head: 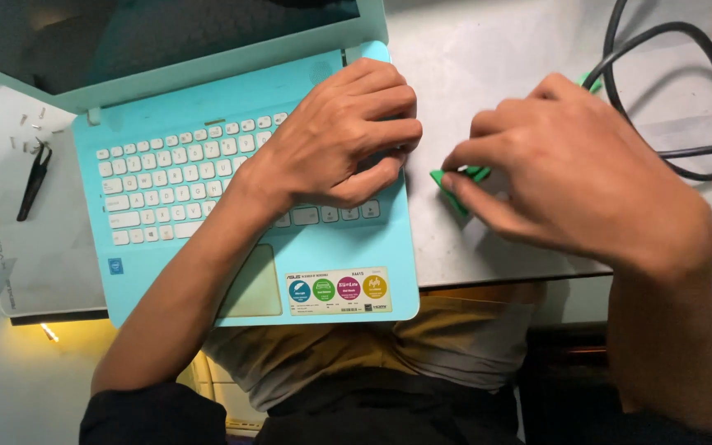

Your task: Removing screws and prying open the bottom casing of a laptop for repair

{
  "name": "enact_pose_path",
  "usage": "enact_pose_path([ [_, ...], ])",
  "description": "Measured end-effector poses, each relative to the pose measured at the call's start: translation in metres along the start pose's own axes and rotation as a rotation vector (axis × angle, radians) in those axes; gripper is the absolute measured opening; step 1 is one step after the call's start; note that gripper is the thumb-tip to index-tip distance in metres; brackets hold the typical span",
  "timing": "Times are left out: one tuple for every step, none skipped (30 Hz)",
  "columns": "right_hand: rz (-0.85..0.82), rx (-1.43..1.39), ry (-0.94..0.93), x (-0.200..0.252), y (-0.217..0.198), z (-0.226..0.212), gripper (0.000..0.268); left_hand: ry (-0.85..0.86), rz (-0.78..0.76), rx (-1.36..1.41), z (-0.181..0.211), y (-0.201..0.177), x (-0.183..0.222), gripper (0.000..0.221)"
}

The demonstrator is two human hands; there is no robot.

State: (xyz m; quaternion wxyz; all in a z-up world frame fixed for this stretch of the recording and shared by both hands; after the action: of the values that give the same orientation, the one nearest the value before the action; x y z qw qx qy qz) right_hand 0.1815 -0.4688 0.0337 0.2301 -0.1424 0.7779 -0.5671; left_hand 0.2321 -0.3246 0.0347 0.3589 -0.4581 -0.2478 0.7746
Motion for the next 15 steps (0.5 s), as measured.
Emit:
enact_pose_path([
  [-0.005,0.0,-0.003,0.004,0.008,-0.005,0.023,-0.004,0.004,0.001,-0.001,0.0,0.0,0.017],
  [0.038,-0.088,-0.029,0.007,0.012,-0.014,0.018,0.009,0.008,0.0,0.001,0.0,0.0,0.017],
  [0.081,-0.178,-0.056,0.01,0.015,-0.022,0.013,0.021,0.013,-0.002,0.001,-0.001,0.0,0.017],
  [0.076,-0.179,-0.059,0.01,0.022,-0.023,0.013,0.016,0.016,-0.002,0.001,-0.001,-0.001,0.017],
  [0.147,-0.245,-0.088,0.011,0.023,-0.027,0.009,0.027,0.028,0.002,0.003,-0.002,-0.001,0.015],
  [0.219,-0.31,-0.116,0.012,0.023,-0.031,0.008,0.037,0.04,0.005,0.004,-0.003,-0.002,0.014],
  [0.215,-0.31,-0.119,0.013,0.024,-0.031,0.008,0.035,0.043,0.005,0.003,-0.002,-0.001,0.014],
  [0.209,-0.42,-0.088,0.014,0.024,-0.029,0.008,0.045,0.041,-0.019,0.002,-0.001,0.0,0.014],
  [0.202,-0.53,-0.057,0.015,0.025,-0.027,0.007,0.053,0.04,-0.044,0.001,0.0,0.001,0.014],
  [0.197,-0.53,-0.06,0.016,0.026,-0.03,0.007,0.05,0.044,-0.044,0.0,0.0,0.002,0.014],
  [0.21,-0.519,-0.059,0.017,0.026,-0.031,0.007,0.061,0.051,-0.043,0.0,0.0,0.002,0.015],
  [0.223,-0.508,-0.058,0.018,0.025,-0.033,0.006,0.073,0.058,-0.041,0.001,0.0,0.002,0.016],
  [0.219,-0.509,-0.056,0.02,0.027,-0.033,0.006,0.071,0.059,-0.038,0.001,0.0,0.002,0.016],
  [0.228,-0.513,-0.041,0.021,0.028,-0.032,0.005,0.071,0.056,-0.042,0.001,0.0,0.002,0.016],
  [0.239,-0.515,-0.027,0.022,0.029,-0.031,0.006,0.073,0.054,-0.047,0.0,0.001,0.001,0.017],
])
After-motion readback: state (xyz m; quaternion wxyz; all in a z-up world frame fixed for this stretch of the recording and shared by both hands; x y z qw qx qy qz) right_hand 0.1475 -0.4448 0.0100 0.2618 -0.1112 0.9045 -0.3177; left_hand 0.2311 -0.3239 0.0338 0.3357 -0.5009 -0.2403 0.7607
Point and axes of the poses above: each hand's wrist, its own x-axis away from the middle knuckle, its own y-axis out of the palm, z = x × y, the point moved 9 cm from there along -x, towards the middle knuckle, and after that the axes turned 14 degrees about z, right-handed, at the moved point
